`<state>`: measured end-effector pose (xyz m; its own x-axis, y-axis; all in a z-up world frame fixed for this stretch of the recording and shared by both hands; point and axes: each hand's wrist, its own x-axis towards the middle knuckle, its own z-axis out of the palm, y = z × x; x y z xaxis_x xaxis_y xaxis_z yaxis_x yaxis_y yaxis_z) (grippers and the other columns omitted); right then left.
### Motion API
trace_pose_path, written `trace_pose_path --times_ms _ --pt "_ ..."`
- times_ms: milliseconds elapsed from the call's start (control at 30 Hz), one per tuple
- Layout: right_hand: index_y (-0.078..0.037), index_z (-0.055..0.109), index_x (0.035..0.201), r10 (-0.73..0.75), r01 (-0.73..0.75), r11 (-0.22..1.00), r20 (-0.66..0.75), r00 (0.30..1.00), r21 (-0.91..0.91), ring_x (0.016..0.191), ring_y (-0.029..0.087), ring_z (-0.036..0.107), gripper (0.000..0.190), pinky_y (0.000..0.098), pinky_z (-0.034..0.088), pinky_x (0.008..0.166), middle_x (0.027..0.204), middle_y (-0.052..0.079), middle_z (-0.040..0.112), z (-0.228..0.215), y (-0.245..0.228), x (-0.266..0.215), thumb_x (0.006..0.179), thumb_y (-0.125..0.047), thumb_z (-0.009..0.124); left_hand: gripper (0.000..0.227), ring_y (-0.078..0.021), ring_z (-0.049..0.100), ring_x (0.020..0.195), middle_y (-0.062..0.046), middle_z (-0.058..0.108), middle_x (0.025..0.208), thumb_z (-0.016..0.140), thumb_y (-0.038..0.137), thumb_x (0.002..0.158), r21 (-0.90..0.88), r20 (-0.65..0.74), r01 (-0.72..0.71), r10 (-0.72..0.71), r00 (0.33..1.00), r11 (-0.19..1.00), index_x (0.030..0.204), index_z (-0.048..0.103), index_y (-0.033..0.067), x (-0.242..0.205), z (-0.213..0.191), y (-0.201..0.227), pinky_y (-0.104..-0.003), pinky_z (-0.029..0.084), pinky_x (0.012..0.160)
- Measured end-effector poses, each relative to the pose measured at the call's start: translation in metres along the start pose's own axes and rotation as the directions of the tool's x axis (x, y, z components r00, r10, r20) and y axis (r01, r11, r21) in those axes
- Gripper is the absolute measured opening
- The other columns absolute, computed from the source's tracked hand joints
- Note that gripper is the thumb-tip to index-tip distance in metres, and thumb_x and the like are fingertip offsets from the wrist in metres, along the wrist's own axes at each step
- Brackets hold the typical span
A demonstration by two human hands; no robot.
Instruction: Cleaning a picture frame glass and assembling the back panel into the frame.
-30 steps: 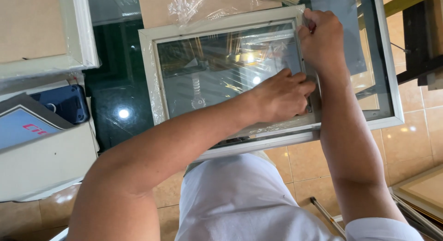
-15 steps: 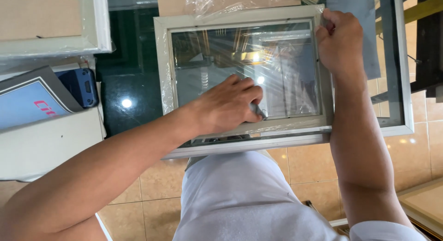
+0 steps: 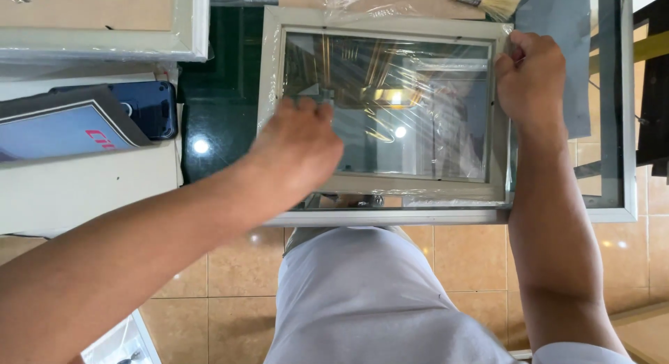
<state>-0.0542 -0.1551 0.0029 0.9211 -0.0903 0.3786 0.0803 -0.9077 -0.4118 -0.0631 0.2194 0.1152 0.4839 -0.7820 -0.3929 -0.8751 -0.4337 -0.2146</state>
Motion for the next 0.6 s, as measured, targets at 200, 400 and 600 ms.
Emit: trace_pose_path --times_ms 200,400,600 --pt "0.009 0.069 0.103 -0.047 0.050 0.996 0.038 0.998 -0.069 0.074 0.031 0.054 0.009 0.0418 0.048 0.067 0.094 0.021 0.060 -0.001 0.008 0.006 0.094 0.007 0.071 0.044 -0.0370 0.070 0.087 -0.018 0.060 0.117 0.065 -0.005 0.079 -0.554 0.128 0.365 -0.356 0.925 0.748 0.121 0.071 0.0078 -0.041 -0.024 -0.025 -0.047 0.060 0.078" --pt "0.009 0.060 0.089 -0.113 0.119 0.990 0.083 0.990 -0.076 0.069 0.028 0.047 0.010 0.0420 0.044 0.065 0.086 0.019 0.054 0.001 0.018 0.022 0.095 0.011 0.068 0.040 -0.0248 0.069 0.100 -0.006 0.064 0.120 0.062 0.010 0.091 -0.845 0.169 0.354 -0.428 0.888 0.402 0.131 0.066 0.0144 -0.058 0.001 -0.001 -0.041 0.057 0.086" --pt "0.017 0.072 0.125 -0.168 0.154 0.978 -0.096 0.981 -0.141 0.090 0.041 0.069 0.032 0.0441 0.059 0.081 0.116 0.034 0.064 -0.019 -0.069 -0.001 0.094 0.010 0.071 0.033 -0.0210 0.075 0.082 -0.015 0.072 0.104 0.069 0.005 0.090 -0.965 -0.261 -0.190 -0.668 0.697 0.179 0.120 0.057 0.0012 -0.023 0.032 0.038 -0.032 0.067 0.071"
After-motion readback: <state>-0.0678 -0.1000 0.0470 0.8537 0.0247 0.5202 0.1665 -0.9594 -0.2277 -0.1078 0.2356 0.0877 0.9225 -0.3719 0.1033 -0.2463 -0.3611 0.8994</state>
